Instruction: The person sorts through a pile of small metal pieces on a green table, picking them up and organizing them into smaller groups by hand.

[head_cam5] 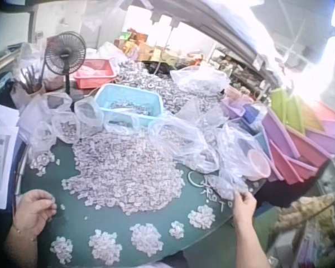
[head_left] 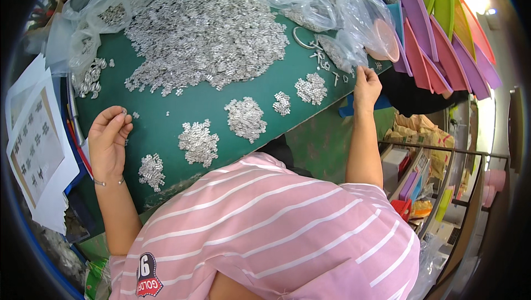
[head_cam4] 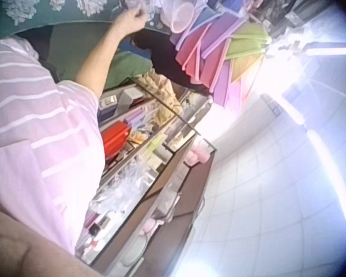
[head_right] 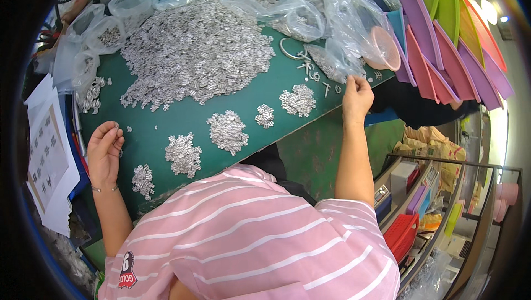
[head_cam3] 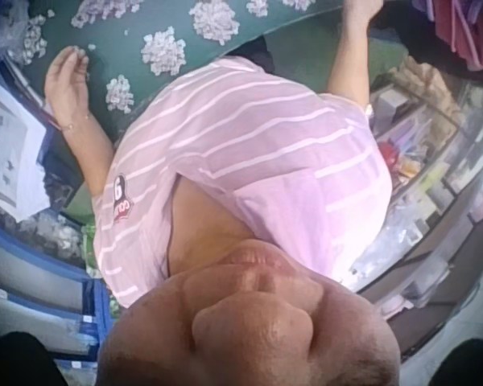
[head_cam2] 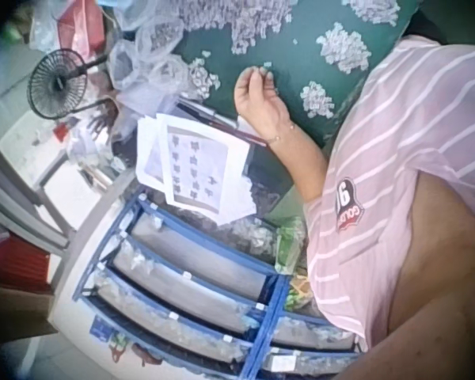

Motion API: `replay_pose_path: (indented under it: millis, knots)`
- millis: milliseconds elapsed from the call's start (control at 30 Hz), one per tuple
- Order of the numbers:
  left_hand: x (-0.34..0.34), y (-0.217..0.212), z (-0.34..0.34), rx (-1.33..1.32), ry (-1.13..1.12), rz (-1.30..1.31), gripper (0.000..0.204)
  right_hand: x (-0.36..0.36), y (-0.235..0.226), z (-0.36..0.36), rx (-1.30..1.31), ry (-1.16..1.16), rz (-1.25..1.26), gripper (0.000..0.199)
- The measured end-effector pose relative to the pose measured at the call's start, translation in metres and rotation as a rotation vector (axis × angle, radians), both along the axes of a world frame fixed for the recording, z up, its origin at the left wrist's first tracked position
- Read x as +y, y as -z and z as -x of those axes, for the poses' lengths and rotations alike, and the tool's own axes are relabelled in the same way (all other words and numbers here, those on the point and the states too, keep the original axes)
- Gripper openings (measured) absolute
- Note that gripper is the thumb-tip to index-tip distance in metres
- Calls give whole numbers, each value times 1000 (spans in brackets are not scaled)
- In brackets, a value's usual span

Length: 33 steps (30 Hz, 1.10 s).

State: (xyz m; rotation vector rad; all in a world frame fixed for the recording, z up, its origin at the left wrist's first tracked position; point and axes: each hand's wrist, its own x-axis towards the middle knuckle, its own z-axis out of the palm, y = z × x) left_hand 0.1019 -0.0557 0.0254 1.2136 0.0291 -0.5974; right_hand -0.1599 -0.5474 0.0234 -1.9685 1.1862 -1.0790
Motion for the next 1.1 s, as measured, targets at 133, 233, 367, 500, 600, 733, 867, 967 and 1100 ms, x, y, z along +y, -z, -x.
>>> replay_pose_path:
  millis: [133,233,367,500,600,733,867,967,1100]
  knots:
    - [-8,-5,5,-24,24,-28,18,-17,14,27,116,150,-29,21]
    - [-12,-6,5,-34,53,-56,18,-27,25,24,227,213,62,21]
    - [-8,-5,7,-49,40,-82,20,-28,18,13,370,112,41,24]
    - [-5,-4,16,-36,38,-128,25,9,-8,-4,-110,50,-13,22]
    - [-34,-22,20,30,103,-127,23,76,-38,-32,-652,-303,-545,18]
    - [-42,-33,25,51,136,-74,21,166,-46,-79,-480,-719,-1296,32]
    - [-49,-39,35,-50,174,-92,19,240,-41,-127,-274,-928,-1786,60]
    - [-51,-39,46,-182,192,-124,15,262,-35,-142,-321,-981,-2131,75]
    - [-41,-44,42,-292,47,-235,13,257,-33,-141,-422,-963,-2193,81]
